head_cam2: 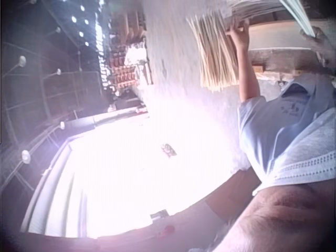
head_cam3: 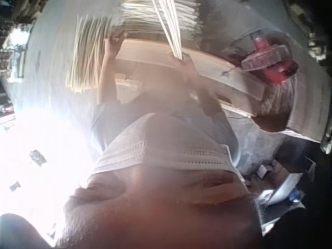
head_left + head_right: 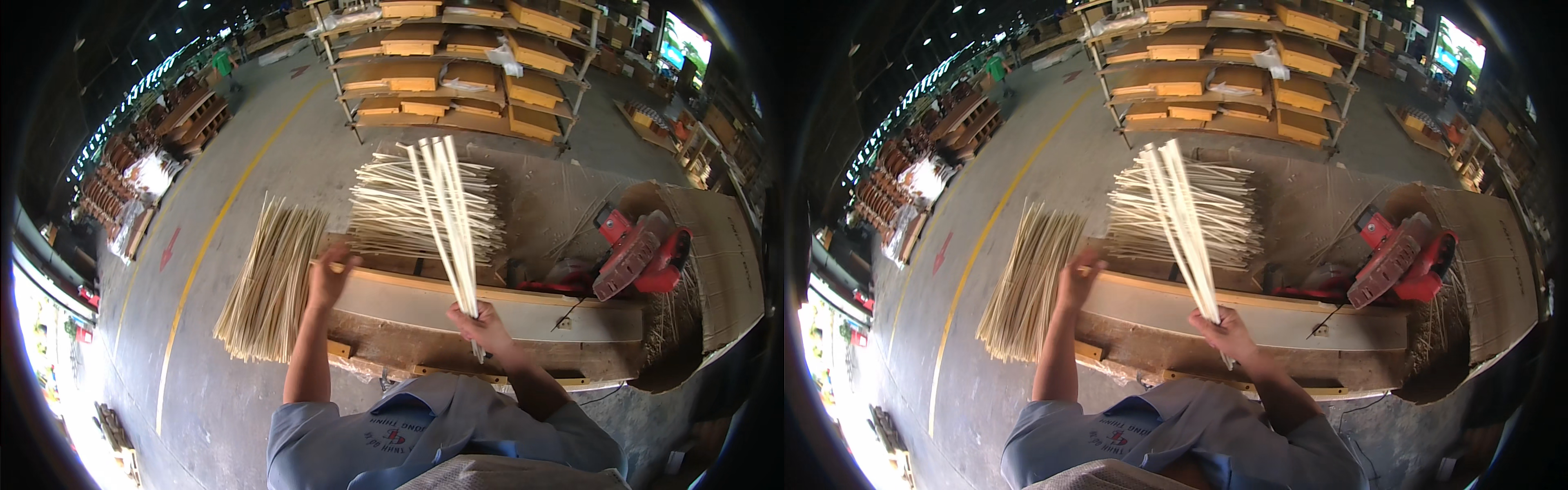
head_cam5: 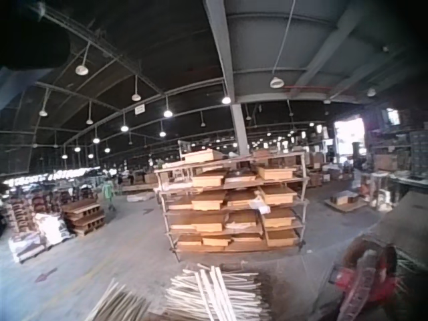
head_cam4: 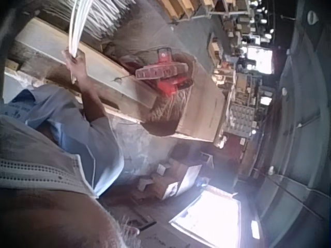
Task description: The person uses a handheld circular saw to cut thin wooden sticks to length. They repeatedly pick up sticks from a pile, align them against a guide, cut them, and place the cut pieces into a growing stack.
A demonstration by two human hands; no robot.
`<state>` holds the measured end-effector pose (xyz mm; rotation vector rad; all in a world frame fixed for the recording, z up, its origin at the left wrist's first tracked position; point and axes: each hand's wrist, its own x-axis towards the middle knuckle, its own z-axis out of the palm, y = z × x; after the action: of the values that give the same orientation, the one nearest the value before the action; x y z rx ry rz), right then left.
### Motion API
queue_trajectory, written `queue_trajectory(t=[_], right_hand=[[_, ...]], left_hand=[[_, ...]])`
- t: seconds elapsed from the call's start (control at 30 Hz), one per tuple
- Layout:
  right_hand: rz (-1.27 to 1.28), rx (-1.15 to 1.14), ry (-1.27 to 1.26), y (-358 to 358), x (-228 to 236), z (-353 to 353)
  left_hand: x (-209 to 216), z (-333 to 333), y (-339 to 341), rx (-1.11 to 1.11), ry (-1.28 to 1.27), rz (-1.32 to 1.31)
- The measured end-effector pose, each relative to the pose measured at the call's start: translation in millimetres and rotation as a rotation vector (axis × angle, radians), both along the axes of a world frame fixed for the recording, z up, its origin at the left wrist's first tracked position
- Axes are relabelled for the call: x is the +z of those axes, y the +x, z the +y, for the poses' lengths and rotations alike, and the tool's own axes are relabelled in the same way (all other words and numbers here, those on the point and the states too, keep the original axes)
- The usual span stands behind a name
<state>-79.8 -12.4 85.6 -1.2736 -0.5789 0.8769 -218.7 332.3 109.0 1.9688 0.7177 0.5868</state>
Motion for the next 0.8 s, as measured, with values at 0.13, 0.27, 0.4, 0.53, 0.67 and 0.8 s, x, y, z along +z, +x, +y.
queue_trajectory(t=[0.13, 0.27, 0.4, 0.53, 0.67, 0.8], right_hand=[[-0.198, 0.055, -0.055, -7.2, 11.5, 5.9], [-0.392, -0.076, 0.247, -14.4, 26.6, 7.7], [-0.329, -0.086, 0.264, -16.1, 26.0, -11.6], [-0.310, -0.012, 0.107, -10.4, 4.6, -27.7], [-0.324, -0.020, 0.055, -12.4, -8.3, -29.1], [-0.331, -0.077, 0.167, -17.5, 2.9, -29.7]], left_hand=[[50.8, -112.7, 57.3, -0.823, -0.237, -0.196], [91.7, -182.0, 74.6, -1.069, -0.444, -0.307], [101.4, -205.1, 75.3, -1.088, -0.380, -0.132], [88.9, -218.0, 75.9, -1.116, -0.365, -0.179], [83.8, -222.7, 74.6, -1.095, -0.395, -0.148], [92.3, -224.7, 67.4, -1.088, -0.380, -0.155]])
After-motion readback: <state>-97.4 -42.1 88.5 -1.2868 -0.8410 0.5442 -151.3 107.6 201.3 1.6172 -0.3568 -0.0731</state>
